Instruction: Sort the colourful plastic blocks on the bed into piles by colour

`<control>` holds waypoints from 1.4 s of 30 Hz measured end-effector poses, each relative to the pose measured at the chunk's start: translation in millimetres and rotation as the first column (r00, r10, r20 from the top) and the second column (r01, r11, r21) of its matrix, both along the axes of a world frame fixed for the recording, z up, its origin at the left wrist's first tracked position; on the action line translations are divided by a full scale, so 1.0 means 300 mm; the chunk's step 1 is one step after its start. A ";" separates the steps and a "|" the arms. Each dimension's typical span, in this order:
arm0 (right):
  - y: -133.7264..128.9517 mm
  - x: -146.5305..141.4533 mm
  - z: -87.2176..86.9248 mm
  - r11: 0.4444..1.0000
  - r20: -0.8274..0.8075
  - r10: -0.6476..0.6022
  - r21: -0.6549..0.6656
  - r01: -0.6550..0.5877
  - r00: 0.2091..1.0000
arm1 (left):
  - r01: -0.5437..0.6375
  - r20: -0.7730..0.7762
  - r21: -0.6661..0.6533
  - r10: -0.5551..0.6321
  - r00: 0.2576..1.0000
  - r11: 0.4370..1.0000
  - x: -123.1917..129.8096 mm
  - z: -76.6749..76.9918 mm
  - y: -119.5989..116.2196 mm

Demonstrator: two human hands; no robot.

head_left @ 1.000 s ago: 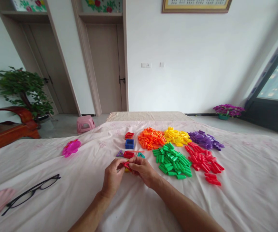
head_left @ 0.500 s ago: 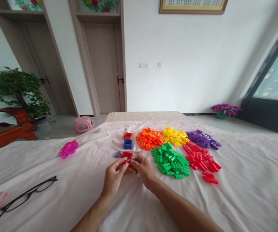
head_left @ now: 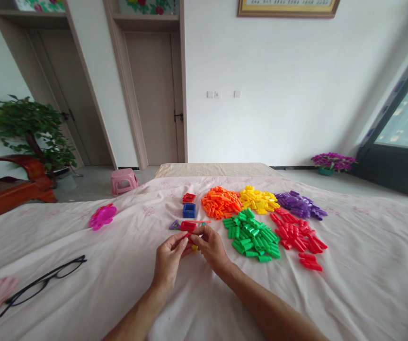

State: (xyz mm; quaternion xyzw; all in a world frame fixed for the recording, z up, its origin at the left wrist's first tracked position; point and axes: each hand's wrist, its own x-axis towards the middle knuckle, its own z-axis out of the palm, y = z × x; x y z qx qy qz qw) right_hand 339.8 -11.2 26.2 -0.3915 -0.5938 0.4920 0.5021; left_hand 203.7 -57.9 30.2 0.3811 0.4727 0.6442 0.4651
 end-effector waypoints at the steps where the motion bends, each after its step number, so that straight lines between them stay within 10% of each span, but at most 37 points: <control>1: -0.002 0.005 0.007 1.000 0.036 0.017 0.018 -0.018 0.999 | 0.009 0.026 -0.017 -0.009 1.000 1.000 0.000 -0.001 -0.001; 7: 0.036 0.074 0.040 0.966 0.407 -0.088 0.259 -0.022 0.909 | 0.066 -0.010 -0.026 -0.067 0.998 0.997 -0.015 -0.001 0.004; 20: 0.125 0.204 0.001 0.939 0.712 -0.158 0.323 -0.119 0.684 | -0.291 -0.412 0.098 0.306 0.858 0.952 -0.248 -0.096 0.111; 33: 0.185 0.155 0.036 0.952 0.917 -0.273 0.302 -0.058 0.293 | -0.046 -0.847 0.244 0.236 0.477 0.969 -0.212 -0.121 0.114; 42: 0.188 0.168 0.015 0.939 0.885 -0.340 0.335 0.073 0.317 | 0.220 -0.947 0.257 0.200 0.250 0.941 -0.205 -0.011 0.225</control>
